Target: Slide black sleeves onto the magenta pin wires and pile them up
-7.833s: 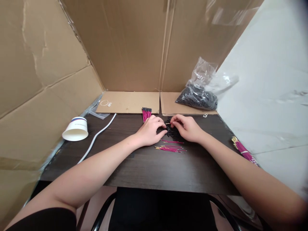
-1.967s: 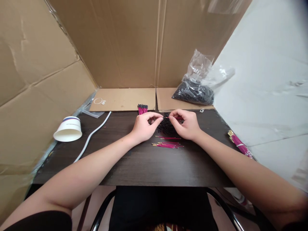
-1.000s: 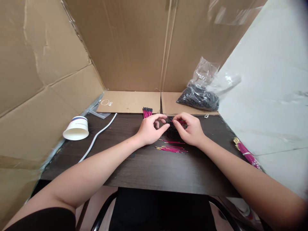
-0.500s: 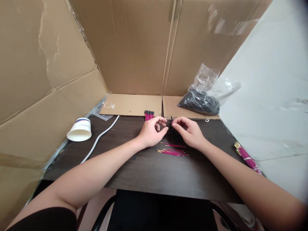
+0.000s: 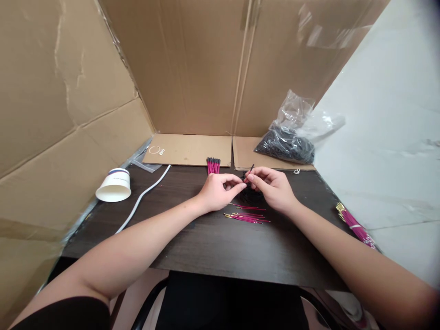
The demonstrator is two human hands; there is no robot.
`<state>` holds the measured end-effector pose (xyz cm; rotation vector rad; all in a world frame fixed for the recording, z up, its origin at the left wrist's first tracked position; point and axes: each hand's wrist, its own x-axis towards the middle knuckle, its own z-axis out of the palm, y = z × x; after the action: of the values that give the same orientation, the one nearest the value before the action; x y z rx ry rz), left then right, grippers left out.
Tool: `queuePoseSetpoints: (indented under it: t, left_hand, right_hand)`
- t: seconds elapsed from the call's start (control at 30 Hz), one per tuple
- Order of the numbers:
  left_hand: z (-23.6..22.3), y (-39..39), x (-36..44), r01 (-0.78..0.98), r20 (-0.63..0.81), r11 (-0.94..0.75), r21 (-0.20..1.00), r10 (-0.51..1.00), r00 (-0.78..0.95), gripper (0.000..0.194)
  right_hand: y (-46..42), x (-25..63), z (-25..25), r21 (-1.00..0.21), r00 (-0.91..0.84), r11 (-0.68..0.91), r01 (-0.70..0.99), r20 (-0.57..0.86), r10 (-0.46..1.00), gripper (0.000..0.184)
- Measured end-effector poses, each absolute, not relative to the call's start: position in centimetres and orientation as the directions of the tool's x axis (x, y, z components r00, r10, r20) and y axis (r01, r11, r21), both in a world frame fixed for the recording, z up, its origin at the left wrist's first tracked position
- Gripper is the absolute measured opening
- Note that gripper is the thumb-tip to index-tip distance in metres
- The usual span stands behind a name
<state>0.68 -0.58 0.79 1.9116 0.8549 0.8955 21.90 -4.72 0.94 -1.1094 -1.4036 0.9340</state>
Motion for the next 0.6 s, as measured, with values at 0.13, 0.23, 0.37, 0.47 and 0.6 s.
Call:
queuePoseSetpoints:
  t: [0.13, 0.23, 0.37, 0.47, 0.6]
  left_hand:
    - [0.7, -0.5, 0.6, 0.232, 0.259, -0.421, 0.877, 0.82, 0.51, 0.028]
    - [0.8, -0.4, 0.6, 0.25, 0.277, -0.442, 0.862, 0.822, 0.498, 0.028]
    - [1.0, -0.2, 0.5, 0.272, 0.311, -0.466, 0.842, 0.83, 0.462, 0.028]
    - [1.0, -0.2, 0.5, 0.268, 0.301, -0.453, 0.85, 0.836, 0.459, 0.028]
    - [0.7, -0.1, 0.6, 0.251, 0.315, -0.459, 0.852, 0.833, 0.455, 0.028]
  right_hand:
    - [-4.7, 21.8, 0.8, -0.96, 0.0, 0.257, 0.112, 0.259, 0.966, 0.034]
    - [-4.5, 21.9, 0.5, -0.963, -0.005, 0.256, 0.086, 0.257, 0.966, 0.033]
    - [-4.3, 22.1, -0.2, -0.951, 0.003, 0.282, 0.127, 0.284, 0.959, 0.034]
    - [-4.4, 22.2, -0.5, -0.915, 0.0, 0.308, 0.261, 0.32, 0.948, 0.03]
    - [-4.6, 22.2, -0.4, -0.852, -0.04, 0.365, 0.375, 0.378, 0.925, 0.023]
